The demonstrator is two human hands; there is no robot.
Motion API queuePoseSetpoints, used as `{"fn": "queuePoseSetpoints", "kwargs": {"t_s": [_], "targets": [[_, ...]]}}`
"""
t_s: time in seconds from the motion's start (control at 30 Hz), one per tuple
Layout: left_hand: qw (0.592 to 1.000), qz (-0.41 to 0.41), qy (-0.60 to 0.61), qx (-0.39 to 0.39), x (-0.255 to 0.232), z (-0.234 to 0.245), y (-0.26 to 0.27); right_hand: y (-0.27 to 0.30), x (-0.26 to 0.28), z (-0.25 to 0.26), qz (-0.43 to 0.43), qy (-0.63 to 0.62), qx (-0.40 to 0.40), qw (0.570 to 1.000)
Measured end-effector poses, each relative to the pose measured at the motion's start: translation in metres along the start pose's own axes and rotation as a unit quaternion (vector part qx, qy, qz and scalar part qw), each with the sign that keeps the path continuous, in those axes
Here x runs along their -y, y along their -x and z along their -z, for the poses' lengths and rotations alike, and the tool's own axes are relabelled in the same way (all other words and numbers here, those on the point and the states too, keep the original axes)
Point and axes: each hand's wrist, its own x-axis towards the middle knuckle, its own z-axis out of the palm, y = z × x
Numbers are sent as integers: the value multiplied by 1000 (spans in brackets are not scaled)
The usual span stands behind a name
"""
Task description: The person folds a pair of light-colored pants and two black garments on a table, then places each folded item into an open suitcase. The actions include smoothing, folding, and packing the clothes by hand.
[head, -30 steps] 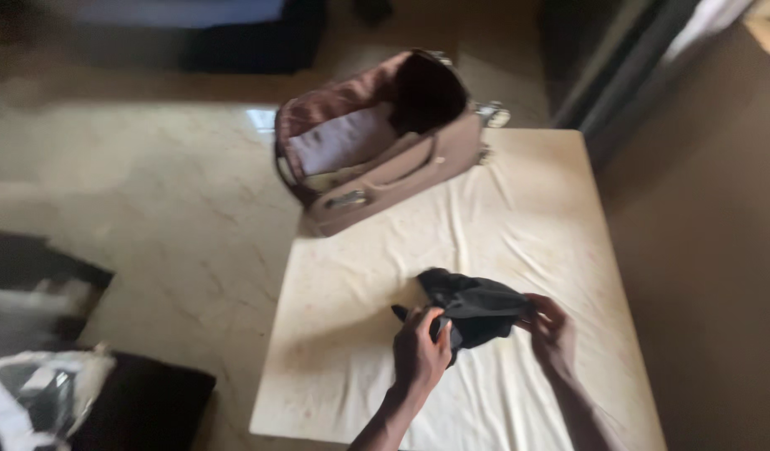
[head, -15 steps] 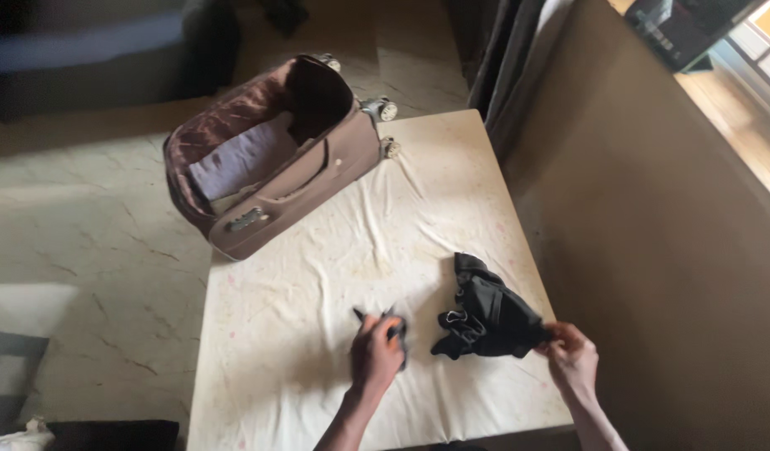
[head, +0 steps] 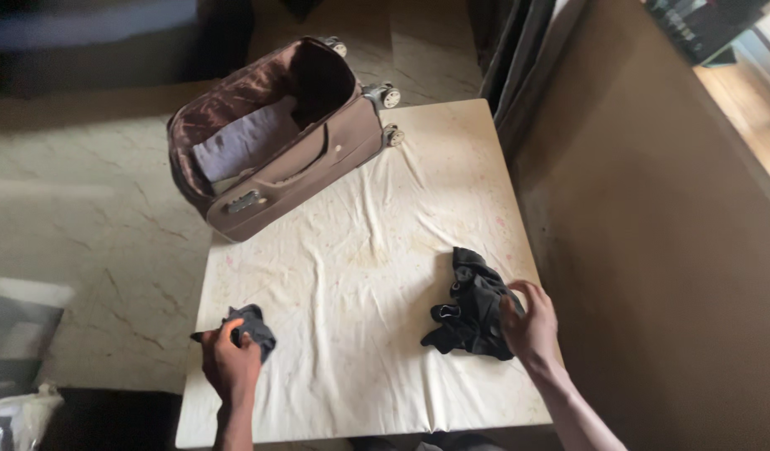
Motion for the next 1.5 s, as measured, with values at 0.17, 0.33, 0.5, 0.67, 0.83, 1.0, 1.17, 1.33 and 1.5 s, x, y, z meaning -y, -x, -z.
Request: {"fn": "queuePoseSetpoints", "kwargs": {"t_s": [0.17, 0.33, 0.5, 0.67, 0.83, 1.0, 1.17, 1.33, 1.5], "targets": [[999, 13, -42, 22, 28, -9, 8, -22, 19, -34, -14, 36, 65, 997], [994, -15, -97, -58, -1, -18, 52, -35, 7, -60, 13, 168, 130, 977], [982, -24, 165, 85, -85, -68, 89, -37, -24, -83, -111, 173, 192, 960], [895, -192, 191, 354, -161, -147, 132, -33, -67, -93, -127, 104, 189, 968], [836, -260, 261, 405, -220, -176, 155, -6, -80, -71, -329, -84, 200, 919], [750, 30, 320, 578, -237, -117, 140, 24, -65, -32, -425, -468, 135, 763], [663, 110, 458, 581, -206, -66, 107, 41, -87, -2, -451, -532, 56, 714], [770, 134, 388, 488, -136, -85, 76, 41, -127, -8, -388, -366, 107, 839], [787, 233, 275, 501, -89, -110, 67, 33, -81, -8, -301, -93, 31, 949]]}}
